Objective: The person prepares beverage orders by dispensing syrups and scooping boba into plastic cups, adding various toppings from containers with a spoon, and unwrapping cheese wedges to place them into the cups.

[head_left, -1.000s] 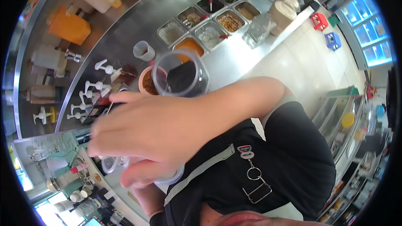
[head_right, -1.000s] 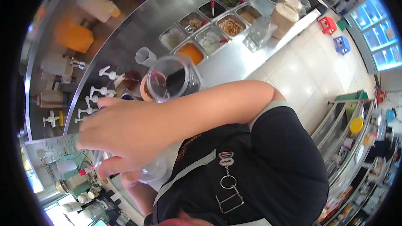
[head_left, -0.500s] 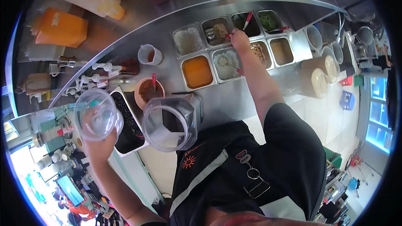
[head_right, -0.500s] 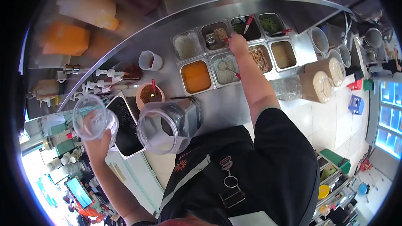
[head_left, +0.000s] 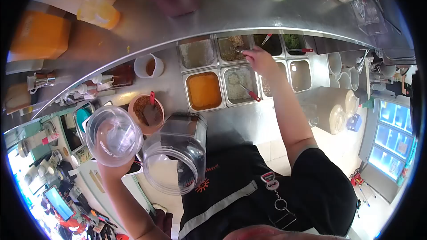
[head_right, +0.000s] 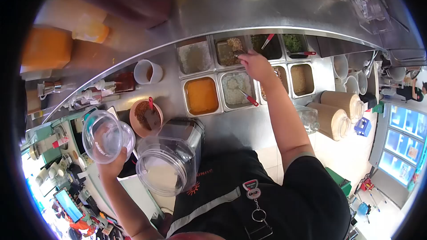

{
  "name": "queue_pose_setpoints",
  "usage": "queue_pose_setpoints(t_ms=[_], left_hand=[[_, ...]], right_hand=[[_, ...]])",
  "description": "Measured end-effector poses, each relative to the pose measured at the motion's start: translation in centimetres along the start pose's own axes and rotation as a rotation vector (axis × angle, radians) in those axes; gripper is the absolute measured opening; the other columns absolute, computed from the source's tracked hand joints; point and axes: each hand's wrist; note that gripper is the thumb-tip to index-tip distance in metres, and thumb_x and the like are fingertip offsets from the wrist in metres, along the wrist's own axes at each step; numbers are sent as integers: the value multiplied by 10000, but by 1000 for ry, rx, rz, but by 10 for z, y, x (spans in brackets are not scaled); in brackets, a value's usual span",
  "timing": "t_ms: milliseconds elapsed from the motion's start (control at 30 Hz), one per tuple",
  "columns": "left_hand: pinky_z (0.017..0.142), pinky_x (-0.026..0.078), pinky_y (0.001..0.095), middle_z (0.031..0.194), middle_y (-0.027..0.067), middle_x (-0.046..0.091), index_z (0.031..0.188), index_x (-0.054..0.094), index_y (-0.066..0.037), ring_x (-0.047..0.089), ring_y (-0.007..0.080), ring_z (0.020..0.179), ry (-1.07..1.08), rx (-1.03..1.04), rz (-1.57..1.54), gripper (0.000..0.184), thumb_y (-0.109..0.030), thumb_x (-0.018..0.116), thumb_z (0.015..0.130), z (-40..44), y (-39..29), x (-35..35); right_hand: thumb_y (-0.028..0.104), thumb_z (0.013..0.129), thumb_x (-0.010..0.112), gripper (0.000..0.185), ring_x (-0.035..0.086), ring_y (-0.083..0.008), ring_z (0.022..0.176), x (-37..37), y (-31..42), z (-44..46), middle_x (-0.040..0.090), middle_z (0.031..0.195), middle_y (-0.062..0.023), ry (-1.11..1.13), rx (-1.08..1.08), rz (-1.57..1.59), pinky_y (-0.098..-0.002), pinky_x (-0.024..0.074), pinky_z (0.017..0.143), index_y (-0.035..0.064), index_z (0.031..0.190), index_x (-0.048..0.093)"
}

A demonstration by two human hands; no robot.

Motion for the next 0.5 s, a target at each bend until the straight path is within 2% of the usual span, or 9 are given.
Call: queue_pose_setpoints(t_ms=[100, 167, 233, 300, 333, 367, 400, 467, 500], left_hand=[[1034, 407, 407, 1257, 135, 567, 1301, 511, -27, 535, 283, 1180, 1, -13, -10, 743, -363, 777, 694, 2, 6, 3], [924, 485, 397, 1149, 155, 607, 1265, 532, -6, 606, 315, 1039, -64, 140, 9, 736, -94, 824, 595, 7, 8, 3], [932, 483, 397, 1161, 158, 607, 1261, 533, -5, 605, 315, 1052, -60, 135, -8, 732, -95, 827, 596, 8, 9, 1], [939, 482, 397, 1173, 161, 607, 1258, 533, -3, 604, 315, 1064, -61, 132, -23, 729, -97, 829, 598, 10, 10, 0], [975, 448, 396, 1194, 150, 591, 1274, 520, -12, 576, 299, 1104, -28, 83, -51, 719, -224, 794, 644, 9, 9, -1], [1011, 414, 395, 1215, 139, 575, 1290, 506, -21, 547, 282, 1144, 5, 34, -79, 730, -351, 758, 689, 9, 8, -2], [1011, 414, 395, 1215, 139, 575, 1290, 506, -21, 547, 282, 1144, 5, 34, -78, 730, -351, 758, 689, 10, 6, -3], [949, 484, 396, 1195, 160, 614, 1237, 547, -27, 613, 312, 1076, -10, 135, -58, 702, -116, 839, 605, 16, 1, -3], [949, 484, 396, 1195, 160, 614, 1237, 547, -27, 613, 312, 1076, -12, 139, -59, 702, -116, 839, 605, 17, 1, -1]], right_hand=[[306, 959, 588, 264, 678, -336, 932, 21, 0, -7, 676, 1126, -131, -63, -103, -224, -429, 557, 810, 114, 1082, 720], [317, 964, 576, 258, 676, -327, 947, 25, 1, 1, 686, 1092, -117, 50, -89, -231, -433, 556, 810, 118, 1036, 723], [329, 969, 565, 263, 675, -319, 961, 30, -1, 8, 696, 1059, -104, 165, -73, -237, -438, 554, 811, 121, 991, 726], [338, 969, 564, 303, 672, -352, 900, 35, -5, 21, 706, 943, -137, 337, -291, -359, -458, 545, 813, 88, 897, 720], [338, 969, 564, 303, 672, -352, 900, 33, -10, 31, 706, 943, -137, 339, -294, -356, -458, 545, 813, 88, 897, 720], [335, 973, 570, 308, 671, -356, 889, 27, -18, 41, 704, 924, -152, 314, -134, -222, -453, 541, 798, 73, 916, 723], [331, 978, 577, 314, 671, -360, 879, 22, -22, 45, 702, 906, -167, 284, 26, -91, -448, 538, 783, 58, 935, 725], [323, 971, 565, 327, 657, -389, 852, 17, -19, 46, 691, 872, -187, 253, 56, 23, -465, 529, 785, 44, 888, 713], [315, 964, 553, 345, 643, -418, 825, 16, -18, 46, 680, 839, -208, 223, 84, 138, -482, 519, 786, 29, 841, 701]])
Point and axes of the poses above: each hand's wrist, its own z-axis towards the middle knuckle, its own x-axis out of the palm, y = z × x
